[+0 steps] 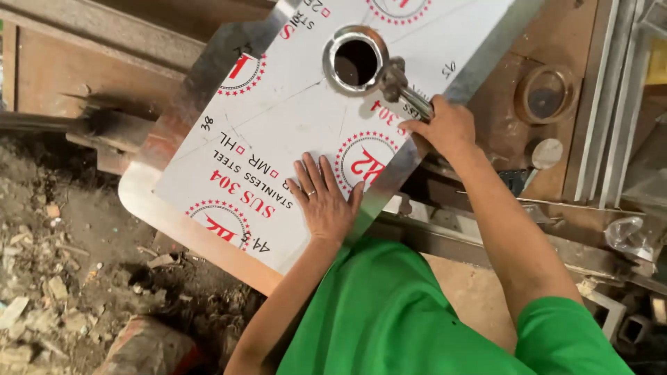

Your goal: The recorder hammers a metal circular insert into a stainless steel sheet to secure it.

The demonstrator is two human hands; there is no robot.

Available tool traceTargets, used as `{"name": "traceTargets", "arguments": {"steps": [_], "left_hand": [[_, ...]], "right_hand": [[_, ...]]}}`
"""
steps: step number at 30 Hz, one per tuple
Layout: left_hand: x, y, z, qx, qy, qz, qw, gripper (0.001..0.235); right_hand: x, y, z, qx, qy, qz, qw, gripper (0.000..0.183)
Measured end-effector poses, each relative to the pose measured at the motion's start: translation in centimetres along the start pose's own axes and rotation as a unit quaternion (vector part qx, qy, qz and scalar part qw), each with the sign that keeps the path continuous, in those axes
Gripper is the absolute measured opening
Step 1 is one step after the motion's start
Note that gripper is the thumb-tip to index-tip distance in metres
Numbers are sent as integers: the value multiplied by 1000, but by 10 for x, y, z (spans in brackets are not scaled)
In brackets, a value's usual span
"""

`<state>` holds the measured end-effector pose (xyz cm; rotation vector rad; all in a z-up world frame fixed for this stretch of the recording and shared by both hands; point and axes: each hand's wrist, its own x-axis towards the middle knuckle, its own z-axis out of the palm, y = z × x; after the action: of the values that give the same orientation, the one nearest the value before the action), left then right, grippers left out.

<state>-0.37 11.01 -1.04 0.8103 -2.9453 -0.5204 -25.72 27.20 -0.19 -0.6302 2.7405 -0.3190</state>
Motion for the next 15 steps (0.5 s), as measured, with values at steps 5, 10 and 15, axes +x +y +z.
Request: {"name": "traceTargets", "arguments": {"steps": [5,10,15], "left_hand": [[30,6,-13,6,-35,-5,999,96],[119,18,-12,22,-74,63,995,99],[140,28,-4,37,-100,89,990,95]], "right_hand": [[6,-2,5,5,-8,-45,999,73],[7,0,6,21,-12,-70,997,70],[5,3,1,42,-27,-56,997,57]]}}
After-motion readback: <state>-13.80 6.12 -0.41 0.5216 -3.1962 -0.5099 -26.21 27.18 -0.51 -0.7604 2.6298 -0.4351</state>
